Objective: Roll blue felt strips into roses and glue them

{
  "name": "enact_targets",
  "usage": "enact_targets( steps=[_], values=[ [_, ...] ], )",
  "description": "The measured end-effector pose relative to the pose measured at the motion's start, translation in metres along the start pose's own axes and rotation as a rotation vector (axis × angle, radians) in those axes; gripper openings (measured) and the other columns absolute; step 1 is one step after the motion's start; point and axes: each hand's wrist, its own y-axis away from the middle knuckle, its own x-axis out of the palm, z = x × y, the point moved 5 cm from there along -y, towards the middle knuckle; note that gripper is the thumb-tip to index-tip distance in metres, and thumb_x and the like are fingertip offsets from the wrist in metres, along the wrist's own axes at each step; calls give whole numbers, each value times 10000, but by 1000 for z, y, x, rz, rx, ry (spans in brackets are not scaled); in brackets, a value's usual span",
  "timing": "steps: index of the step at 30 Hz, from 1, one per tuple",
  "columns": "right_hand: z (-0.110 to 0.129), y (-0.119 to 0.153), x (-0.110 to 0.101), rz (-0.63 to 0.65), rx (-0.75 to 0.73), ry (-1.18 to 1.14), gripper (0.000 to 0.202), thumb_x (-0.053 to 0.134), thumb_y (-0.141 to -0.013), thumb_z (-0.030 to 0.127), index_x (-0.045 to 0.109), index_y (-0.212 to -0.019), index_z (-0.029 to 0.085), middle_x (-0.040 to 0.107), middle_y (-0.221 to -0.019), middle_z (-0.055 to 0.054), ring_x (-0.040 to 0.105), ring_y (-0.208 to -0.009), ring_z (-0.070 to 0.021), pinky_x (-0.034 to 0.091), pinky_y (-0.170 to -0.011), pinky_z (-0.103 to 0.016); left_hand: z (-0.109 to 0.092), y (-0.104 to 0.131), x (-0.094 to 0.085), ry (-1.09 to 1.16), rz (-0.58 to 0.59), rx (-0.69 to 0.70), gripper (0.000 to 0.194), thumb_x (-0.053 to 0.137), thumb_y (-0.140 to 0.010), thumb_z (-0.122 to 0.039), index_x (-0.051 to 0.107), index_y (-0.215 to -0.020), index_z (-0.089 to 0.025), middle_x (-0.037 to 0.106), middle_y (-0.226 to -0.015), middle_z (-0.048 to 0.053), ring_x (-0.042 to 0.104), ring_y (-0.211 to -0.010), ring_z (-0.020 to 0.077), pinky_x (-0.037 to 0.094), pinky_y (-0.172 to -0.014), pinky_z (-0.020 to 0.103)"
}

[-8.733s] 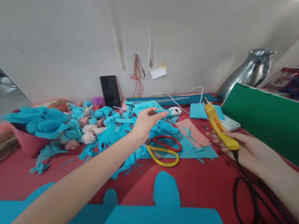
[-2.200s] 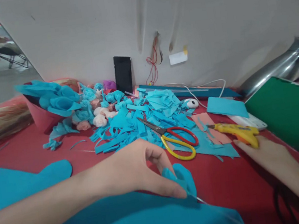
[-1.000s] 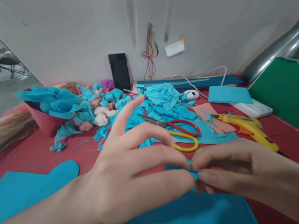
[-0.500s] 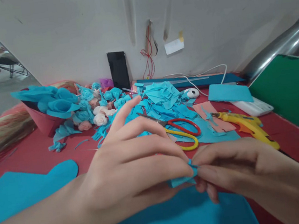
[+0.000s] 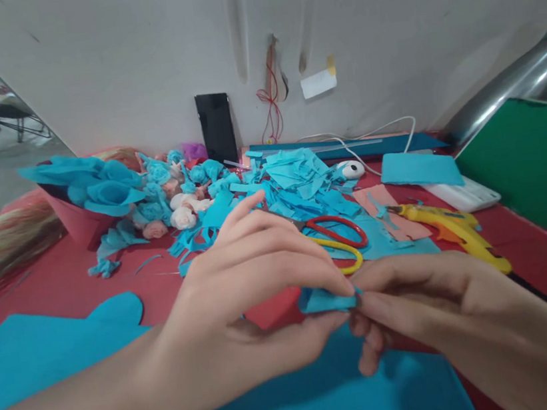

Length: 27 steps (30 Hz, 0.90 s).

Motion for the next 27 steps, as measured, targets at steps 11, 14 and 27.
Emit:
enact_targets(
  steps=[11,14,27],
  values=[
    [-4,-9,4,-79,12,-112,87,670,-734,272,654,-663,223,621,-584,55,616,-537,-56,495,-529,-78,11,10,12,238,-17,-198,379,586,-747,-92,480,-1065,-270,586,-1049,-41,555,-956,115,420,-942,224],
    [-6,-8,5,-59,34,-164,116,655,-750,296,639,-667,217,615,-589,52,612,-523,-61,500,-523,-93,14,11,15,259,-12,-256,446,607,-743,-128,442,-1126,-285,554,-1114,-27,530,-1045,134,465,-899,190],
    [-7,-8,12,-4,99,-416,190,697,-698,329,630,-617,170,561,-575,30,498,-492,-74,553,-451,-221,15,7,13,301,-56,-300,286,583,-775,-162,512,-1032,-266,583,-1054,-61,556,-962,88,446,-918,149]
  ],
)
